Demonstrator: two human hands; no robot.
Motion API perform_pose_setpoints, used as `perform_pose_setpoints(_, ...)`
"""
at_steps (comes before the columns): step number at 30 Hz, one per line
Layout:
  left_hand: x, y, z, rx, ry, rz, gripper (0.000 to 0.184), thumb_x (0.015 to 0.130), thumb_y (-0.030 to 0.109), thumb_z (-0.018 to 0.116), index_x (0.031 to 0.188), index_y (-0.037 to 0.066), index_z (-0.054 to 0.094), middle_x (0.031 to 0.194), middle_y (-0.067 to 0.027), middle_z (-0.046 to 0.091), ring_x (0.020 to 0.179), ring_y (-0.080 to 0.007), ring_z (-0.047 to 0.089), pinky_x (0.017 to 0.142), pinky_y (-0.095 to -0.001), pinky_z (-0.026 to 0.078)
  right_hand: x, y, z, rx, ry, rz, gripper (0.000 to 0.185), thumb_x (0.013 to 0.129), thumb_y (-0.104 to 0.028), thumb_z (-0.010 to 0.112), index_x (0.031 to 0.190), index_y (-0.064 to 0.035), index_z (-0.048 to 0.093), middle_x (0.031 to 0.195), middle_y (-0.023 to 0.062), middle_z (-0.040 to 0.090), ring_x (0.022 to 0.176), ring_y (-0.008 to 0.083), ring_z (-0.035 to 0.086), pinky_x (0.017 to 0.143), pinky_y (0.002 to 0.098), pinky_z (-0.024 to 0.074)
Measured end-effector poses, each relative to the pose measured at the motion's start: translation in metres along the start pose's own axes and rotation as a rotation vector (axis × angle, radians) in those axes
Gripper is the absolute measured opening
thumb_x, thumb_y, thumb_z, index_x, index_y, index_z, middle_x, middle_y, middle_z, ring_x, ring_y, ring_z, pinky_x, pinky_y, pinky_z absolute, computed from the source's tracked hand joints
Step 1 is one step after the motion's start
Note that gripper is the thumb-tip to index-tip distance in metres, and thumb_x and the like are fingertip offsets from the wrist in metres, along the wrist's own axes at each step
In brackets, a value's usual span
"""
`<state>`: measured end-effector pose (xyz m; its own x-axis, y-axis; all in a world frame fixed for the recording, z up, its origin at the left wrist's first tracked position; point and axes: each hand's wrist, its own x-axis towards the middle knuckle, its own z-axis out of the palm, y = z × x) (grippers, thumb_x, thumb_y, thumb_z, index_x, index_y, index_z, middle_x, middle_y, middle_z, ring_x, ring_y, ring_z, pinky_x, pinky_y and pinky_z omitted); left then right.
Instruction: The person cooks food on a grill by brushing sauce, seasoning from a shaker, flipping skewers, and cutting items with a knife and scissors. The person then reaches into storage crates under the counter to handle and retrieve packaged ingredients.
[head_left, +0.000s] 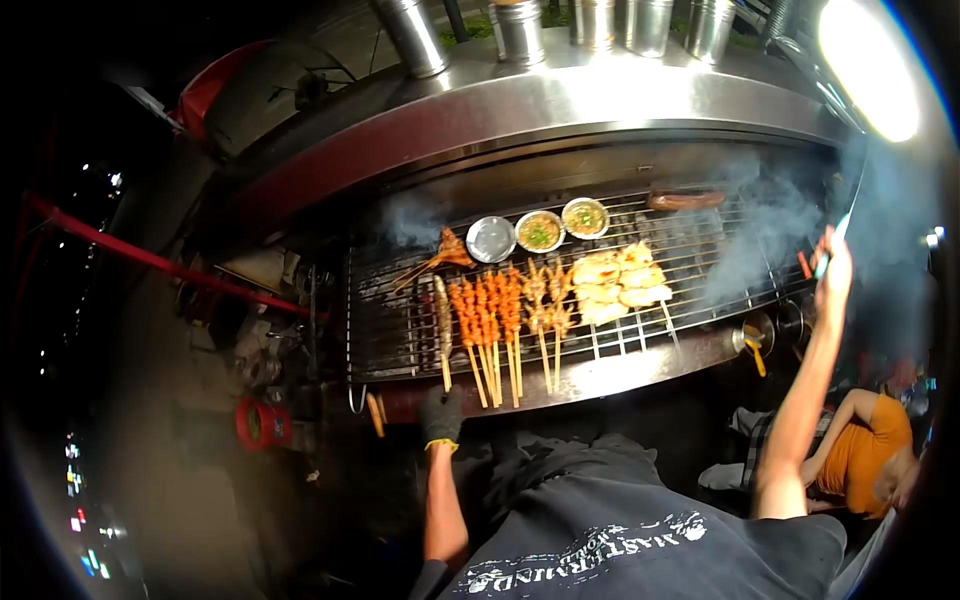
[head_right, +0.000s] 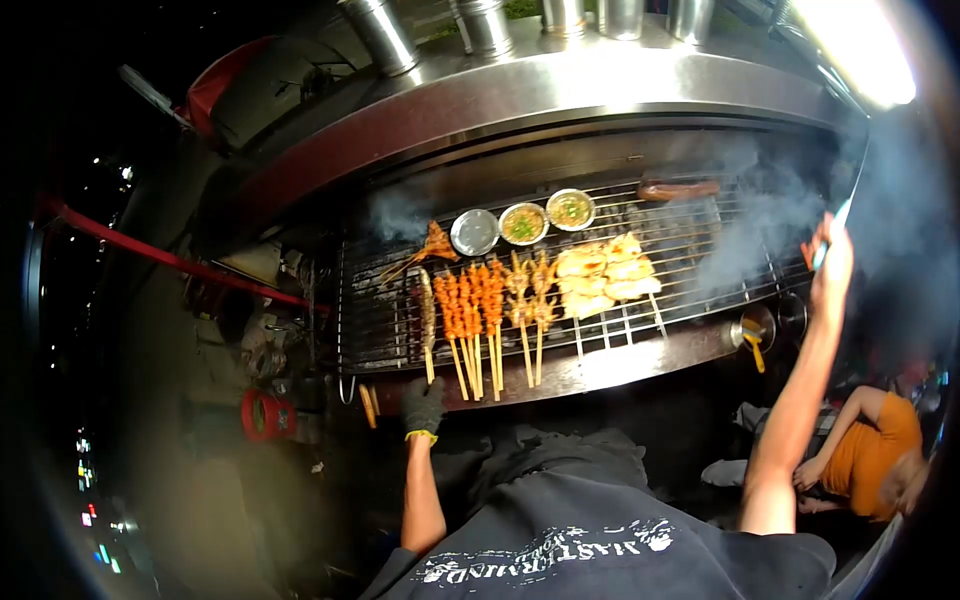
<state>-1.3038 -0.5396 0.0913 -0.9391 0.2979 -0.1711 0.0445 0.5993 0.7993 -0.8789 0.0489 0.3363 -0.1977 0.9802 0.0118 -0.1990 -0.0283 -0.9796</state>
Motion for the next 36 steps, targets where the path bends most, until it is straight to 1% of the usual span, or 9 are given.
perform_pose_setpoints(4,0.011,0.017,-0.02,-0.721,-0.459,-0.414,0.025,0.093,0.026,0.062,0.087,0.003,0.067,0.07,-0.0051,0.064,0.048,-0.0141,0.057,0.04,-0.0274,0.04,-0.183,0.098,0.08,-0.234,-0.028,0.181,0.028,0.095,-0.019,0.058,0.116,-0.0018,0.054,0.076,0.0069,0.057,0.066,0.0156,0.054,0.071,0.0348,0.0484)
perform_pose_setpoints(8,0.007,0.004,-0.028,-0.612,-0.486,-0.407,0.024,0.095,0.026,0.06,0.097,0.003,0.068,0.074,-0.0065,0.066,0.049,-0.0131,0.058,0.041,-0.026,0.044,-0.334,0.162,0.216,-0.472,-0.337,0.333,0.037,0.094,-0.02,0.058,0.126,-0.0017,0.051,0.067,0.0091,0.056,0.058,0.0172,0.053,0.061,0.0346,0.0454)
perform_pose_setpoints(14,0.012,-0.014,-0.017,-0.749,-0.581,-0.419,0.029,0.097,0.029,0.055,0.098,0.004,0.069,0.077,-0.0093,0.069,0.052,-0.0201,0.062,0.046,-0.0314,0.046,-0.435,0.21,0.38,-0.865,-0.713,-0.143,0.057,0.091,-0.02,0.058,0.142,-0.0027,0.039,0.055,0.0163,0.057,0.045,0.0299,0.055,0.048,0.0402,0.0442)
perform_pose_setpoints(18,0.021,-0.048,0.008,0.037,-0.322,0.503,0.026,0.089,0.03,0.057,0.087,0.006,0.066,0.075,-0.009,0.066,0.068,-0.0241,0.064,0.059,-0.0382,0.046,-0.447,0.256,0.408,-1.187,-0.721,-0.382,0.074,0.082,-0.017,0.061,0.148,-0.0049,0.03,0.053,0.0178,0.056,0.044,0.0338,0.056,0.049,0.0445,0.0458)
perform_pose_setpoints(23,0.029,-0.158,0.106,-0.263,-0.233,0.451,0.017,0.085,0.026,0.061,0.084,0.011,0.067,0.074,-0.0096,0.066,0.068,-0.0265,0.065,0.058,-0.0393,0.047,-0.456,0.245,0.431,-1.217,-0.649,-0.309,0.072,0.08,-0.014,0.059,0.148,-0.0105,0.035,0.056,0.0205,0.057,0.048,0.0355,0.057,0.051,0.0468,0.0466)
perform_pose_setpoints(28,0.025,-0.134,0.095,-0.242,-0.272,0.54,0.014,0.08,0.026,0.064,0.078,0.012,0.067,0.071,-0.0095,0.065,0.065,-0.0273,0.065,0.056,-0.0409,0.048,-0.468,0.253,0.414,-1.37,-0.731,-0.365,0.083,0.079,-0.011,0.06,0.153,-0.0137,0.023,0.059,0.0184,0.06,0.051,0.0353,0.059,0.052,0.0451,0.0476)
perform_pose_setpoints(30,0.026,-0.088,0.05,0.411,-0.261,0.649,0.014,0.077,0.026,0.065,0.073,0.012,0.065,0.071,-0.0099,0.065,0.065,-0.027,0.066,0.055,-0.0399,0.048,-0.473,0.255,0.405,-1.386,-0.748,-0.313,0.09,0.079,-0.013,0.062,0.155,-0.0177,0.014,0.07,0.0191,0.064,0.06,0.0322,0.064,0.056,0.0424,0.0522)
perform_pose_setpoints(34,0.022,-0.057,0.021,0.376,-0.306,0.704,0.013,0.083,0.022,0.06,0.078,0.01,0.063,0.069,-0.0087,0.063,0.062,-0.0233,0.062,0.052,-0.0373,0.045,-0.47,0.253,0.413,-1.358,-0.739,-0.348,0.087,0.079,-0.015,0.062,0.154,-0.0161,0.019,0.074,0.0218,0.065,0.061,0.0355,0.064,0.058,0.0454,0.052)
perform_pose_setpoints(36,0.023,-0.05,0.017,0.575,-0.377,0.669,0.013,0.084,0.021,0.06,0.079,0.01,0.062,0.07,-0.0092,0.063,0.062,-0.0234,0.062,0.053,-0.037,0.044,-0.464,0.258,0.418,-1.309,-0.714,-0.404,0.082,0.078,-0.012,0.06,0.152,-0.0114,0.025,0.057,0.0186,0.06,0.049,0.036,0.06,0.05,0.0452,0.0489)
